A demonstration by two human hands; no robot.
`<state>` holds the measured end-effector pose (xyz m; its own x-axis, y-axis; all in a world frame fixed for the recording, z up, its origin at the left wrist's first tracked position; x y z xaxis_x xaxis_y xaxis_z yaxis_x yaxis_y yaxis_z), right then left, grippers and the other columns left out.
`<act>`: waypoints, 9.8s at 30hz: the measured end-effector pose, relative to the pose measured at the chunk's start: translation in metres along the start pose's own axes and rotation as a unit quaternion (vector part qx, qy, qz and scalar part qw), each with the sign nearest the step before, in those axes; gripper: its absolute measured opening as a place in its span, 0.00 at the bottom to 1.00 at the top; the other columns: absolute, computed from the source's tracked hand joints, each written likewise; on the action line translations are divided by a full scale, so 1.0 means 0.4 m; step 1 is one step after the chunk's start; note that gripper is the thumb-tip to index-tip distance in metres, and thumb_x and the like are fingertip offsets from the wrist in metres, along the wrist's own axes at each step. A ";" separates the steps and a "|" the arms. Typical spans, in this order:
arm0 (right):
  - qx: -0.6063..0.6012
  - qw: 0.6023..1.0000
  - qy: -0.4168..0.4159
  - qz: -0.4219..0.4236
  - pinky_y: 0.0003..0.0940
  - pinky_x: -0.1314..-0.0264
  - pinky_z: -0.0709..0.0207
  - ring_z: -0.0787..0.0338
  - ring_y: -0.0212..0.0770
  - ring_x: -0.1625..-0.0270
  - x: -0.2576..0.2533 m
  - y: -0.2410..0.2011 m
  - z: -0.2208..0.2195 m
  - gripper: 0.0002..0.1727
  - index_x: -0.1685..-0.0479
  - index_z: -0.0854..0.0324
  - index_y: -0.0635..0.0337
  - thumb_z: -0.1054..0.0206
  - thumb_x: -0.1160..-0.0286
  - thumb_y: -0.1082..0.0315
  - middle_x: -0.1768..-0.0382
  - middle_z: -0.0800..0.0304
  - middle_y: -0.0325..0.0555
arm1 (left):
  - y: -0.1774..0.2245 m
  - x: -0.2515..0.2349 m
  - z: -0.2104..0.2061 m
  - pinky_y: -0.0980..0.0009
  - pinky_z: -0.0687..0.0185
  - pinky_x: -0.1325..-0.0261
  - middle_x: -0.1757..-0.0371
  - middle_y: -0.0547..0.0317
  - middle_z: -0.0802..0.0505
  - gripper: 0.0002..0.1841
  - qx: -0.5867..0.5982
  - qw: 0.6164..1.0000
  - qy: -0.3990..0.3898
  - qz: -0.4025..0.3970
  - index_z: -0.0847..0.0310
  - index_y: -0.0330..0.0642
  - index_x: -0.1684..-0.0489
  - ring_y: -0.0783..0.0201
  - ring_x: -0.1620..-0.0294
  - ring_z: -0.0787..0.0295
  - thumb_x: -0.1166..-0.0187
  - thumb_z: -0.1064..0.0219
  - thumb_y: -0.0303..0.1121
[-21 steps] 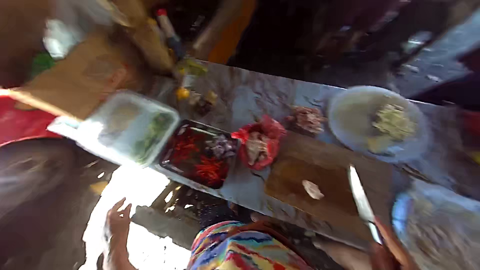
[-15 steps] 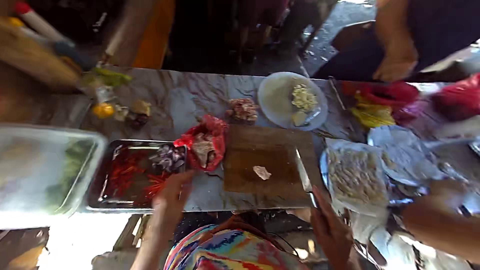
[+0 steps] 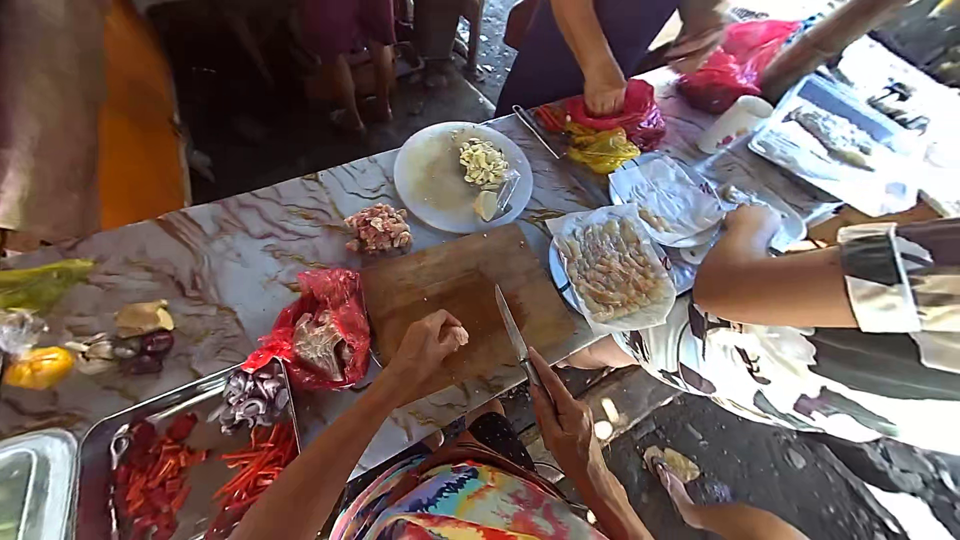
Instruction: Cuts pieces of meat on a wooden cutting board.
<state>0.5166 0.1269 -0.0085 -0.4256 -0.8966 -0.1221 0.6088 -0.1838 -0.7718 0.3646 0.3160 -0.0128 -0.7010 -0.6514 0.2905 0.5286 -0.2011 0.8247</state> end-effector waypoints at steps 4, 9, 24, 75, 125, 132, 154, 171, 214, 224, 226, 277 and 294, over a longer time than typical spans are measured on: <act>-0.031 0.995 -0.076 -0.054 0.34 0.81 0.26 0.25 0.36 0.87 -0.021 -0.010 -0.043 0.27 0.17 0.28 0.63 0.44 0.16 0.69 0.80 0.15 0.48 | -0.036 0.041 0.058 0.52 0.20 0.31 0.34 0.32 0.14 0.24 -0.036 0.995 0.039 0.087 0.31 0.29 0.21 0.43 0.37 0.12 0.13 0.40 0.31; 0.020 0.962 -0.259 -0.086 0.51 0.60 0.21 0.15 0.53 0.70 -0.142 -0.050 -0.144 0.28 0.11 0.35 0.54 0.49 0.11 0.68 0.67 0.10 0.60 | -0.061 0.090 0.090 0.55 0.20 0.32 0.38 0.32 0.11 0.18 -0.081 0.987 0.125 0.064 0.21 0.27 0.31 0.44 0.39 0.11 0.14 0.41 0.27; 0.041 0.991 -0.090 -0.090 0.50 0.75 0.24 0.20 0.50 0.83 -0.073 0.032 -0.086 0.28 0.16 0.30 0.65 0.44 0.16 0.72 0.78 0.13 0.58 | -0.010 0.046 -0.047 0.49 0.19 0.36 0.48 0.28 0.10 0.14 -0.137 0.987 0.078 0.001 0.18 0.20 0.49 0.34 0.41 0.12 0.24 0.31 0.25; 0.068 0.996 -0.044 0.030 0.46 0.80 0.21 0.17 0.49 0.85 -0.047 -0.010 -0.127 0.29 0.18 0.28 0.69 0.43 0.21 0.74 0.76 0.11 0.55 | -0.118 0.090 -0.109 0.44 0.25 0.26 0.36 0.34 0.10 0.16 -0.183 0.915 0.320 -0.161 0.11 0.31 0.55 0.31 0.31 0.16 0.34 0.27 0.36; 0.144 0.987 -0.062 0.043 0.41 0.87 0.26 0.20 0.45 0.89 0.108 0.019 -0.060 0.30 0.20 0.23 0.59 0.45 0.25 0.71 0.81 0.15 0.49 | -0.129 0.079 -0.118 0.62 0.16 0.34 0.51 0.43 0.05 0.06 -0.194 0.902 0.329 -0.200 0.10 0.34 0.60 0.44 0.43 0.08 0.27 0.33 0.26; 0.123 0.987 -0.064 0.078 0.44 0.85 0.23 0.17 0.49 0.87 0.017 -0.009 -0.156 0.29 0.21 0.22 0.60 0.42 0.25 0.72 0.81 0.15 0.51 | -0.132 0.089 -0.123 0.64 0.15 0.37 0.52 0.43 0.06 0.05 -0.199 0.901 0.334 -0.195 0.10 0.36 0.65 0.46 0.45 0.08 0.27 0.33 0.26; 0.143 0.988 -0.036 0.047 0.43 0.84 0.23 0.19 0.47 0.88 0.042 0.054 -0.050 0.29 0.19 0.24 0.63 0.43 0.23 0.73 0.80 0.15 0.52 | -0.121 0.092 -0.134 0.59 0.14 0.40 0.54 0.41 0.05 0.08 -0.208 0.894 0.359 -0.172 0.07 0.34 0.61 0.41 0.47 0.07 0.28 0.33 0.26; 0.231 0.957 -0.175 0.018 0.48 0.81 0.20 0.13 0.56 0.82 0.014 -0.007 -0.137 0.32 0.13 0.30 0.46 0.39 0.21 0.68 0.74 0.13 0.59 | -0.094 0.052 -0.137 0.50 0.14 0.48 0.59 0.39 0.07 0.09 -0.247 0.905 0.323 -0.130 0.07 0.34 0.61 0.36 0.51 0.09 0.25 0.34 0.29; 0.129 0.986 -0.095 0.046 0.48 0.82 0.21 0.16 0.51 0.85 -0.020 0.001 -0.107 0.29 0.17 0.28 0.63 0.44 0.21 0.74 0.77 0.13 0.55 | -0.135 0.115 -0.122 0.57 0.20 0.35 0.45 0.36 0.11 0.15 -0.162 0.906 0.351 -0.175 0.16 0.34 0.52 0.41 0.42 0.13 0.31 0.29 0.35; 0.073 0.989 -0.122 0.027 0.47 0.76 0.18 0.13 0.55 0.80 -0.041 -0.064 -0.237 0.32 0.14 0.33 0.64 0.43 0.22 0.75 0.71 0.12 0.59 | -0.118 0.096 -0.116 0.67 0.20 0.33 0.47 0.36 0.10 0.17 -0.160 0.903 0.351 -0.189 0.17 0.30 0.50 0.46 0.43 0.12 0.32 0.30 0.33; 0.116 0.982 -0.151 0.002 0.47 0.75 0.18 0.12 0.55 0.79 -0.039 -0.071 -0.238 0.32 0.13 0.33 0.60 0.43 0.20 0.74 0.71 0.12 0.59 | -0.119 0.087 -0.121 0.65 0.19 0.35 0.47 0.35 0.10 0.17 -0.163 0.904 0.346 -0.190 0.17 0.29 0.51 0.45 0.43 0.11 0.34 0.30 0.32; 0.252 0.950 -0.169 0.079 0.45 0.86 0.23 0.15 0.55 0.86 0.014 -0.016 -0.138 0.31 0.16 0.25 0.46 0.37 0.24 0.69 0.78 0.15 0.58 | -0.116 0.076 -0.111 0.61 0.15 0.40 0.57 0.39 0.06 0.04 -0.179 0.910 0.346 -0.145 0.11 0.30 0.69 0.42 0.50 0.07 0.35 0.31 0.22; 0.129 0.984 -0.118 0.017 0.52 0.79 0.21 0.15 0.56 0.83 -0.056 0.044 -0.076 0.29 0.16 0.27 0.59 0.44 0.19 0.74 0.78 0.13 0.58 | -0.098 0.120 -0.077 0.51 0.16 0.41 0.55 0.34 0.08 0.09 -0.173 0.937 0.291 -0.089 0.15 0.24 0.61 0.36 0.49 0.10 0.37 0.31 0.18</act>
<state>0.5164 0.1560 -0.0382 -0.2540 -0.9668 0.0273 0.7823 -0.2219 -0.5821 0.3252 0.2701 -0.0460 -0.4667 -0.8528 -0.2342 0.6220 -0.5048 0.5986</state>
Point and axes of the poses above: each hand's wrist, its own x-axis away from the middle knuckle, its own z-axis out of the back of the hand, y = z × x, the point moved 3 cm from there along -x, towards the middle knuckle
